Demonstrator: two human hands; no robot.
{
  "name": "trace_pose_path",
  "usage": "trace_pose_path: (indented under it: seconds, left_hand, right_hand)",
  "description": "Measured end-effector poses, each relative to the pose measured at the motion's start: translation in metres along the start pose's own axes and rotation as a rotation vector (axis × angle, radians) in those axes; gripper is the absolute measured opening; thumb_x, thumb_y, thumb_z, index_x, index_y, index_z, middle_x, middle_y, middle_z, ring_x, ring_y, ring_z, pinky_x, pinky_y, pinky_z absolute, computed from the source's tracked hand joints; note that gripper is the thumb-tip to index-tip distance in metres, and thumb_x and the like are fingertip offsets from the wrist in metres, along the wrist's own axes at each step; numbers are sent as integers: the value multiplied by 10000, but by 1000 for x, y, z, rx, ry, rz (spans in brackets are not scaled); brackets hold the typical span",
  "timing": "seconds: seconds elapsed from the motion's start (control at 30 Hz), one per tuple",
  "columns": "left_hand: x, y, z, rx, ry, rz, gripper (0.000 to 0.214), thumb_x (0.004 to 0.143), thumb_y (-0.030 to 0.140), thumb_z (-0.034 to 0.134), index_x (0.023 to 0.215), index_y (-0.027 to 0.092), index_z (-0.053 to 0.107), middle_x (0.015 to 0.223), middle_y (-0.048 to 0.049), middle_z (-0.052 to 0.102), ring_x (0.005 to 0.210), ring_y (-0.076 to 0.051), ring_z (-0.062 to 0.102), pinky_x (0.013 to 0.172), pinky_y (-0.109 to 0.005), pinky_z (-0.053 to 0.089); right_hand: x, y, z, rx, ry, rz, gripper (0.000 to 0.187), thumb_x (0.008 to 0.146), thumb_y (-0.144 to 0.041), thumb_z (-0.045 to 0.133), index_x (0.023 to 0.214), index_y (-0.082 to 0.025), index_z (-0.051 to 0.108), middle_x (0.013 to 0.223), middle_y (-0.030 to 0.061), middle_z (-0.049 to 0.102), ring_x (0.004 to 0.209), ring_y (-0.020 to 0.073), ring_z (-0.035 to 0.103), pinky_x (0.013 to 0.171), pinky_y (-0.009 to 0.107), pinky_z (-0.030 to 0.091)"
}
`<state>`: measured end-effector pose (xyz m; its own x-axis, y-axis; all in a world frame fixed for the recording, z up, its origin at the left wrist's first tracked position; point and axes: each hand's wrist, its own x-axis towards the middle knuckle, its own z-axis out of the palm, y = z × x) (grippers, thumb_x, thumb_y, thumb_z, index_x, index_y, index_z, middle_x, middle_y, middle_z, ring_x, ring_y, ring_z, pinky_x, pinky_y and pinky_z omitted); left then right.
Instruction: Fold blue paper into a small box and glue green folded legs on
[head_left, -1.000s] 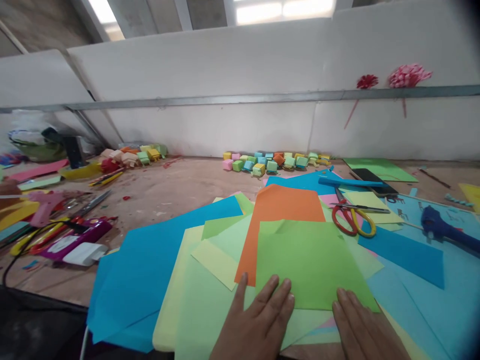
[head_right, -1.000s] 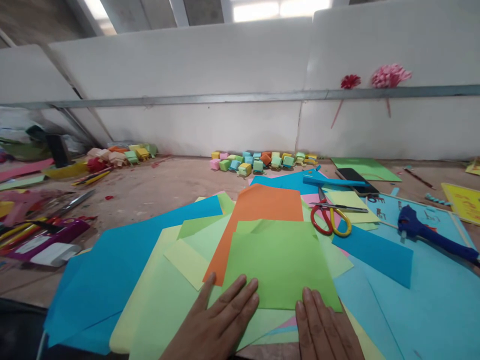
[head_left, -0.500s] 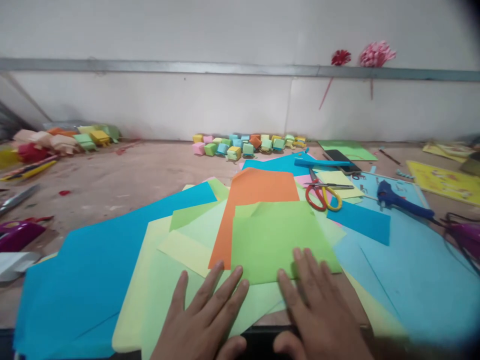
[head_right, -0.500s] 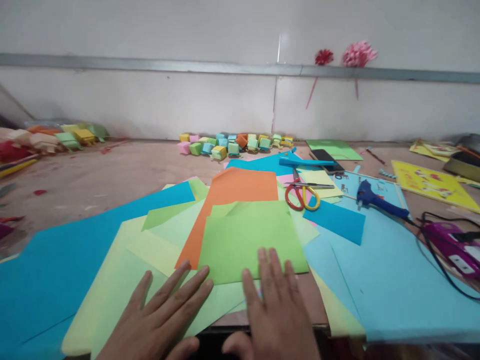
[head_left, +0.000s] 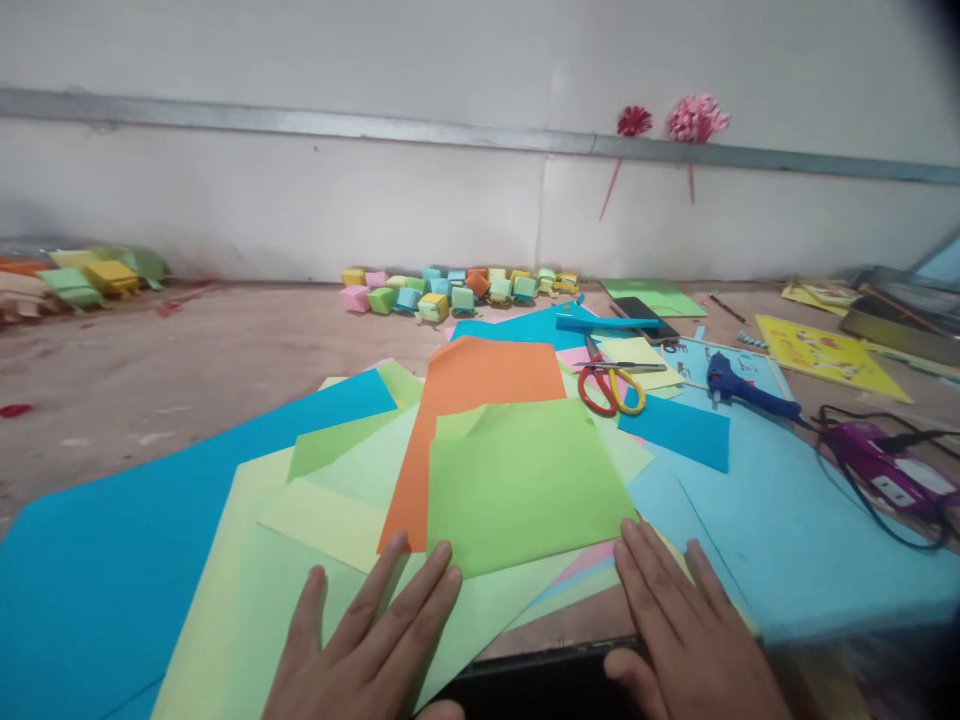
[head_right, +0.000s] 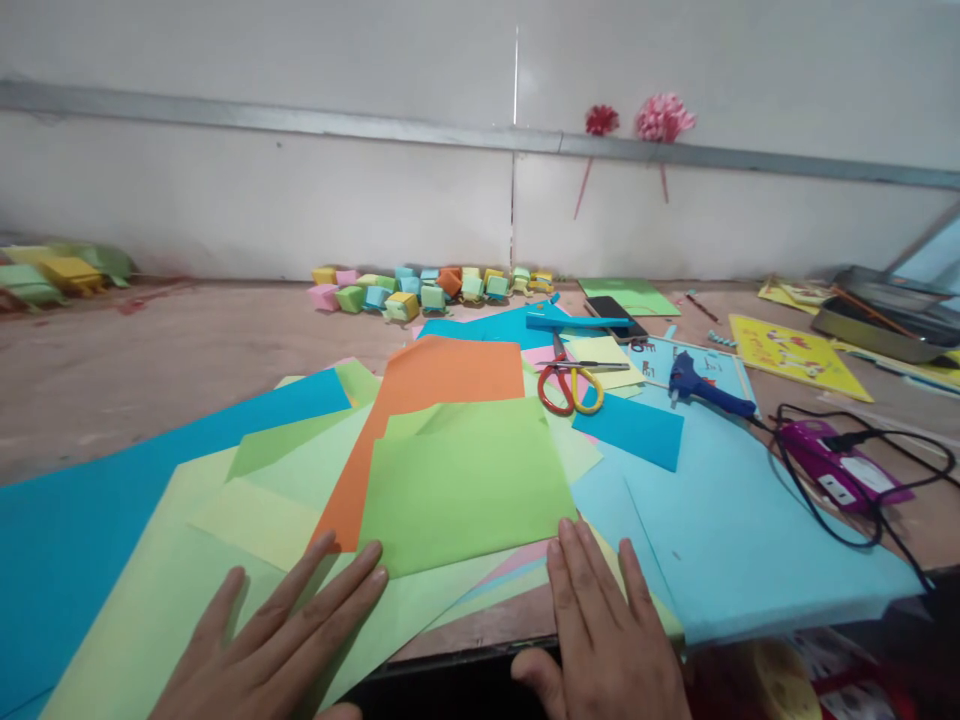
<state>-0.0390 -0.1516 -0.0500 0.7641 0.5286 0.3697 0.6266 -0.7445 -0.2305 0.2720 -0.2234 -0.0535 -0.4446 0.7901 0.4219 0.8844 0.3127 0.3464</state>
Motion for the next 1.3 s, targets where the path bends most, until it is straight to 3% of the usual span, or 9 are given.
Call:
trace_pose_path:
  seconds: [0.13, 0.27, 0.33, 0.47, 0.7, 0.8, 0.9, 1.13, 1.3]
  left_hand:
    - [28, -2, -18, -117, -59, 19, 368, 917, 501, 497, 1157, 267, 650, 1206, -51, 677, 1155, -291, 565, 991, -450, 408]
    - [78, -1, -27, -342, -449, -204, 230, 952, 213, 446, 832, 199, 641, 841, -38, 631, 742, -194, 611, 688, -309, 501]
    - [98, -4, -20, -293, -439, -237, 173, 928, 184, 476, 1018, 183, 624, 907, -58, 604, 843, -229, 598, 738, -347, 504]
    - [113, -18, -2, -254, -462, -221, 460, 910, 273, 528, 1351, 165, 455, 1209, -127, 547, 934, -235, 618, 783, -347, 517]
    - [122, -60, -3, -182, -526, -292, 310, 887, 212, 538, 1185, 230, 621, 1164, -92, 594, 883, -210, 644, 706, -284, 496]
    - [133, -81, -1, -253, -501, -266, 313, 829, 239, 643, 1140, 228, 667, 1091, -89, 635, 994, -258, 613, 790, -327, 485]
    - [144, -94, 4, -364, -457, -261, 572, 737, 237, 736, 1285, 202, 573, 1196, -111, 624, 1095, -279, 580, 862, -339, 472]
    - [159, -96, 7, -481, -532, -348, 746, 666, 191, 748, 1369, 193, 497, 1171, -102, 634, 1021, -252, 616, 785, -283, 476]
    - [161, -104, 16, -510, -587, -410, 569, 625, 300, 772, 1165, 170, 650, 982, -71, 671, 873, -247, 629, 682, -276, 449]
  right_hand:
    - [4, -2, 5, -41, 64, -37, 585, 959, -492, 391, 1163, -2, 637, 1242, 255, 628, 1164, 346, 582, 997, 504, 389]
    - [4, 0, 16, -34, 111, -44, 557, 953, -502, 390, 1168, -53, 640, 1215, 223, 651, 1108, 332, 605, 942, 490, 421]
    - [0, 4, 25, -16, 145, -57, 564, 943, -527, 393, 1172, -74, 639, 1177, 197, 673, 1071, 322, 615, 934, 487, 424]
    - [-12, 14, 48, 20, 225, -98, 617, 901, -599, 426, 1228, -113, 620, 1113, 161, 700, 1011, 314, 628, 920, 477, 424]
    - [-24, 20, 71, -35, 240, -159, 671, 824, -693, 482, 1211, -171, 648, 1149, 139, 692, 1014, 315, 622, 847, 448, 440]
    - [-23, 20, 70, -74, 237, -173, 648, 826, -701, 471, 1155, -183, 679, 1151, 127, 695, 1028, 307, 612, 827, 439, 441]
    - [-19, 22, 66, -107, 232, -186, 639, 833, -715, 449, 1107, -197, 704, 1147, 112, 698, 1033, 296, 601, 809, 416, 439]
    - [3, 30, 31, -59, 245, -189, 487, 957, -539, 377, 1057, -184, 694, 1034, 83, 738, 931, 246, 627, 813, 410, 418]
    - [41, 39, 8, 191, -130, -73, 287, 889, -318, 553, 1146, -213, 627, 926, 45, 720, 781, 215, 656, 715, 361, 459]
